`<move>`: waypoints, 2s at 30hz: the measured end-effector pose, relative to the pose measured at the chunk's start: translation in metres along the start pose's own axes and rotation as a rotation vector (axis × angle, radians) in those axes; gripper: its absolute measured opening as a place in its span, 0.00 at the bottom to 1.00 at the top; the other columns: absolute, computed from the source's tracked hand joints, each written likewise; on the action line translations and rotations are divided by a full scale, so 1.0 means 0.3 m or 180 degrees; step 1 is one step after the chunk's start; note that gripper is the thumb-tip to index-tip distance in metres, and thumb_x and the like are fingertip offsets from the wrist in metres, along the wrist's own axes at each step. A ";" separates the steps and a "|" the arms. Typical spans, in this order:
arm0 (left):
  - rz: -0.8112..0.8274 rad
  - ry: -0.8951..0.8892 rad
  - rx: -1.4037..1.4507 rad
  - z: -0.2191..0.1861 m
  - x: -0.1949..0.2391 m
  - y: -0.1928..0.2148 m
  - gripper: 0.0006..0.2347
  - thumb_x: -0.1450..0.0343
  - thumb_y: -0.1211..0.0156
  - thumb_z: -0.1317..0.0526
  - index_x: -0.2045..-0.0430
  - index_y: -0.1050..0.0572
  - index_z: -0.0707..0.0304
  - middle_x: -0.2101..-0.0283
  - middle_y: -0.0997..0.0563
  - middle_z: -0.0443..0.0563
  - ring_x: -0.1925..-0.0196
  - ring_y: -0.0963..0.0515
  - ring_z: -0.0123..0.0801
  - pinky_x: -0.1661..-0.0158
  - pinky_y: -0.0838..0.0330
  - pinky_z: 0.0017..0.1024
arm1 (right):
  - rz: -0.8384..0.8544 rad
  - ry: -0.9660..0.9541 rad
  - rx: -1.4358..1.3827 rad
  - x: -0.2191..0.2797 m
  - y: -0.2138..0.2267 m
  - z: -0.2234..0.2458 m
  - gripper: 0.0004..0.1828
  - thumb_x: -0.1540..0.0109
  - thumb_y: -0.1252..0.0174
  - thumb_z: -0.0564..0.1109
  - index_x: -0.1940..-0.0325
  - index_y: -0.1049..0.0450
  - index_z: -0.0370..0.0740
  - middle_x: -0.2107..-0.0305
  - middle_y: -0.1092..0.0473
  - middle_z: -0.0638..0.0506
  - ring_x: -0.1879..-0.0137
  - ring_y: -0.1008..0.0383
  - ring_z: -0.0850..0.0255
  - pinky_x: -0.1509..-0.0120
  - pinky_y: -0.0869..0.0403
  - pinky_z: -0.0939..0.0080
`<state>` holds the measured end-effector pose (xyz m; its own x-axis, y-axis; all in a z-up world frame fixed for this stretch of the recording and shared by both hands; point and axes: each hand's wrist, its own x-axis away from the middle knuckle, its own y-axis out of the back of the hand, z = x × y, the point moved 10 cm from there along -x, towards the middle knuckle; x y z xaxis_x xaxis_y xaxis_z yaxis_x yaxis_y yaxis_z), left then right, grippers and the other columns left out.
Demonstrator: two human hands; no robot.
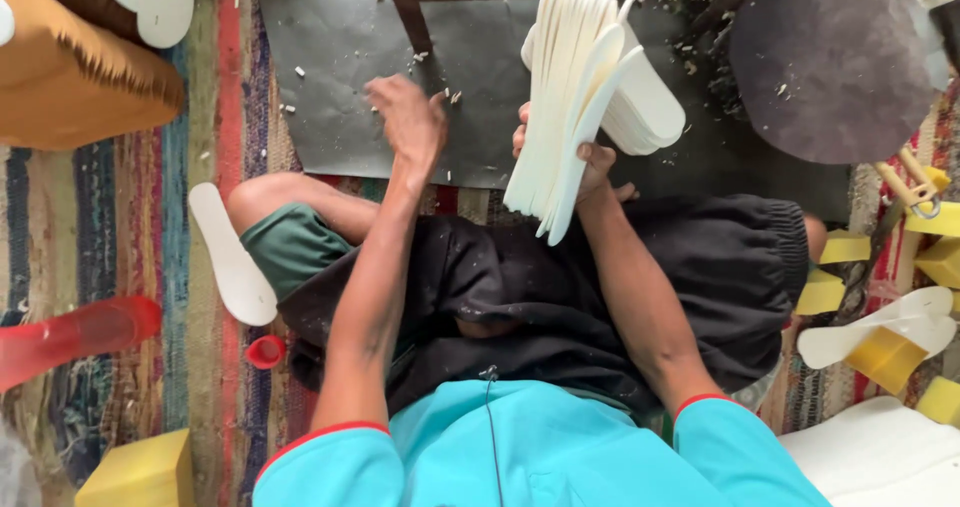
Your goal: The person sorts and stacks white shoe insoles in a production area.
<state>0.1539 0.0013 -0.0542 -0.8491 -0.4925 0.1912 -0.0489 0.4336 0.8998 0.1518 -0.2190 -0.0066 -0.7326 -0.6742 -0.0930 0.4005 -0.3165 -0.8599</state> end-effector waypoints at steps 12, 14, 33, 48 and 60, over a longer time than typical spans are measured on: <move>-0.0409 -0.2385 0.1338 -0.175 0.069 -0.191 0.30 0.22 0.44 0.50 0.30 0.42 0.75 0.24 0.45 0.70 0.21 0.45 0.59 0.28 0.41 0.45 | -0.0155 -0.0063 0.0176 -0.009 -0.013 -0.013 0.46 0.55 0.29 0.58 0.39 0.32 0.31 0.49 0.33 0.45 0.49 0.25 0.52 0.45 0.23 0.55; 0.0309 -0.1773 0.0794 -0.219 0.091 -0.078 0.22 0.20 0.44 0.51 0.38 0.34 0.69 0.31 0.33 0.66 0.28 0.34 0.54 0.32 0.34 0.42 | -0.0120 -0.0021 0.0139 -0.004 -0.011 -0.001 0.46 0.55 0.29 0.57 0.39 0.32 0.30 0.49 0.33 0.44 0.49 0.25 0.53 0.46 0.23 0.55; 0.1164 -0.2513 0.0254 -0.258 -0.204 -0.319 0.19 0.32 0.35 0.64 0.47 0.26 0.71 0.43 0.23 0.68 0.39 0.24 0.57 0.41 0.29 0.43 | 0.0170 -0.0206 0.0081 -0.013 -0.042 -0.036 0.45 0.51 0.32 0.51 0.35 0.33 0.26 0.46 0.32 0.38 0.45 0.24 0.47 0.44 0.21 0.53; -0.1770 -0.0950 0.0959 0.330 0.378 0.571 0.05 0.28 0.40 0.66 0.68 0.18 0.67 0.65 0.17 0.58 0.59 0.20 0.49 0.55 0.28 0.42 | 0.0080 -0.0931 0.0870 -0.030 -0.005 -0.118 0.50 0.47 0.28 0.49 0.28 0.44 0.26 0.44 0.31 0.32 0.41 0.24 0.37 0.43 0.21 0.42; -0.1682 0.1758 0.0364 1.090 0.699 0.441 0.28 0.40 0.20 0.62 0.53 0.33 0.76 0.52 0.23 0.73 0.48 0.23 0.60 0.50 0.28 0.52 | -0.0214 -0.0525 0.0474 0.001 -0.040 -0.067 0.49 0.40 0.30 0.56 0.26 0.43 0.28 0.42 0.32 0.33 0.40 0.25 0.44 0.44 0.20 0.49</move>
<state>-0.2027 0.2022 -0.0233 -0.3136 -0.9478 -0.0575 -0.4542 0.0965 0.8856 0.1356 -0.2020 -0.0064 -0.6654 -0.7444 0.0558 0.4396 -0.4512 -0.7766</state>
